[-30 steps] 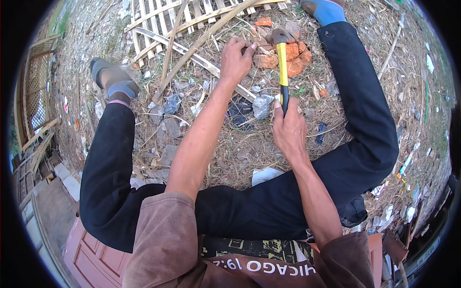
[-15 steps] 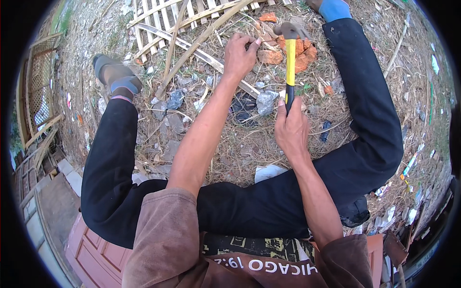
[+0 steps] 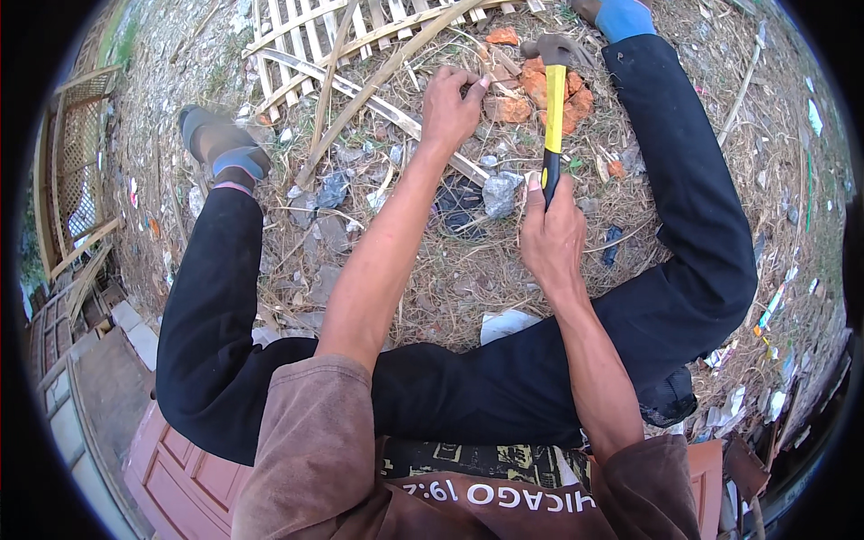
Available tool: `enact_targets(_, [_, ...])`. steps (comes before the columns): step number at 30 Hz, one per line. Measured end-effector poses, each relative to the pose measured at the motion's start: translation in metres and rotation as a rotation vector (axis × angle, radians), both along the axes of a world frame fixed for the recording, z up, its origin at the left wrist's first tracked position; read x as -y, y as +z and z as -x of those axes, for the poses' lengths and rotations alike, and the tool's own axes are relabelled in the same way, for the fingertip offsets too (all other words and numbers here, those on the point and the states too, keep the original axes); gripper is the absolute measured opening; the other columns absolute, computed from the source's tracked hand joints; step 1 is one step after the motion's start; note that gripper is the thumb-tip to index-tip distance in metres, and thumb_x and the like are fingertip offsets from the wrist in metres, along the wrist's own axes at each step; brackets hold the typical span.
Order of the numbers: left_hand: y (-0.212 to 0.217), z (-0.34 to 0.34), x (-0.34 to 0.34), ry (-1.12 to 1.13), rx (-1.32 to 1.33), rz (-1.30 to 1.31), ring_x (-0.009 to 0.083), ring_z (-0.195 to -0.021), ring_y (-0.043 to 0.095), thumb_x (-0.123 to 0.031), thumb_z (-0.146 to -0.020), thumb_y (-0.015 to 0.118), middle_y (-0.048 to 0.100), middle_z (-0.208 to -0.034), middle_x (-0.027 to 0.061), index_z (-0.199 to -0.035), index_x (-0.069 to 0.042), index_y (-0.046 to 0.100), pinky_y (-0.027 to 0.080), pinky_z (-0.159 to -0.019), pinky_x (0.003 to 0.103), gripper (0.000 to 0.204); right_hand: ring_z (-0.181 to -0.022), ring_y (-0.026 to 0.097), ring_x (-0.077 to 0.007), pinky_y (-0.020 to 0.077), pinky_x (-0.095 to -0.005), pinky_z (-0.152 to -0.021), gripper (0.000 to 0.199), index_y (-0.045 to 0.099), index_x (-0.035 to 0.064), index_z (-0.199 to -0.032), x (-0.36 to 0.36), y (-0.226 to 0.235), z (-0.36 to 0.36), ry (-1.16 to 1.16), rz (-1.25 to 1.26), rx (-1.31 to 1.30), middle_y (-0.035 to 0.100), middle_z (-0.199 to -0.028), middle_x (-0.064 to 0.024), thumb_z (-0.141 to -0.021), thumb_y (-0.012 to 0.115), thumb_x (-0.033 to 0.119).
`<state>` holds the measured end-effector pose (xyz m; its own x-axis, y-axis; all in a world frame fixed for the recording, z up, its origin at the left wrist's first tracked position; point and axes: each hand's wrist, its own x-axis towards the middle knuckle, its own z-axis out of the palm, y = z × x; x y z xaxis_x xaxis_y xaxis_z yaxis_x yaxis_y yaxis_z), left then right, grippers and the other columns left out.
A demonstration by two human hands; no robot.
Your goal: The person assembles a bamboo structure by hand, using a hammer to drive small nails into the wooden slats and picking up fallen pieces from the ground.
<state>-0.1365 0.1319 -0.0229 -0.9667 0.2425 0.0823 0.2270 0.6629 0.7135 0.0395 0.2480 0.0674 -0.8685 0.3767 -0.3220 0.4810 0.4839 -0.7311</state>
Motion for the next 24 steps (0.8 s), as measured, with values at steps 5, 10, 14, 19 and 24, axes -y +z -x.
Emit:
enact_targets(5, [0.000, 0.001, 0.002, 0.000, 0.011, 0.045, 0.0272, -0.086, 0.061, -0.030, -0.093, 0.071, 0.062, -0.094, 0.0133, -0.098, -0.001, 0.074, 0.048, -0.079, 0.038, 0.030, -0.060, 0.062, -0.0483, 0.0435, -0.0593, -0.057, 0.023, 0.047, 0.0026, -0.105, 0.003, -0.017, -0.003, 0.084, -0.128, 0.133, 0.062, -0.063, -0.0237, -0.102, 0.052, 0.025])
enact_targets(10, [0.001, 0.002, 0.001, 0.006, 0.099, -0.030, 0.0234, -0.084, 0.058, -0.031, -0.095, 0.068, 0.059, -0.093, 0.0107, -0.098, -0.002, 0.075, 0.046, -0.077, 0.035, 0.030, -0.062, 0.064, -0.0456, 0.0438, -0.0566, -0.058, 0.024, 0.048, 0.0022, -0.104, -0.009, -0.011, 0.000, -0.062, 0.026, 0.055, 0.063, -0.065, -0.0229, -0.103, 0.051, 0.026])
enact_targets(14, [0.008, 0.008, 0.005, 0.032, 0.210, -0.109, 0.0175, -0.078, 0.053, -0.030, -0.097, 0.066, 0.059, -0.086, 0.0054, -0.097, -0.001, 0.074, 0.044, -0.076, 0.032, 0.031, -0.059, 0.064, -0.0392, 0.0436, -0.0499, -0.055, 0.024, 0.050, 0.0026, -0.097, -0.019, -0.004, 0.003, -0.160, 0.163, -0.005, 0.061, -0.063, -0.0188, -0.103, 0.052, 0.025])
enact_targets(19, [0.035, 0.019, 0.007, 0.091, 0.360, -0.232, 0.0117, -0.070, 0.048, -0.031, -0.099, 0.064, 0.055, -0.071, -0.0032, -0.094, -0.002, 0.073, 0.041, -0.073, 0.030, 0.030, -0.055, 0.062, -0.0352, 0.0433, -0.0471, -0.054, 0.024, 0.050, 0.0025, -0.096, -0.022, -0.010, 0.002, -0.210, 0.234, -0.050, 0.058, -0.061, -0.0155, -0.104, 0.052, 0.025])
enact_targets(24, [0.076, 0.019, 0.008, 0.005, 0.641, -0.219, 0.0096, -0.081, 0.051, -0.033, -0.099, 0.064, 0.059, -0.081, -0.0026, -0.096, -0.007, 0.072, 0.041, -0.077, 0.028, 0.027, -0.057, 0.061, -0.0210, 0.0448, -0.0414, -0.056, 0.027, 0.051, 0.0029, -0.096, -0.024, -0.017, 0.004, -0.276, 0.343, -0.115, 0.060, -0.065, -0.0104, -0.098, 0.065, 0.026])
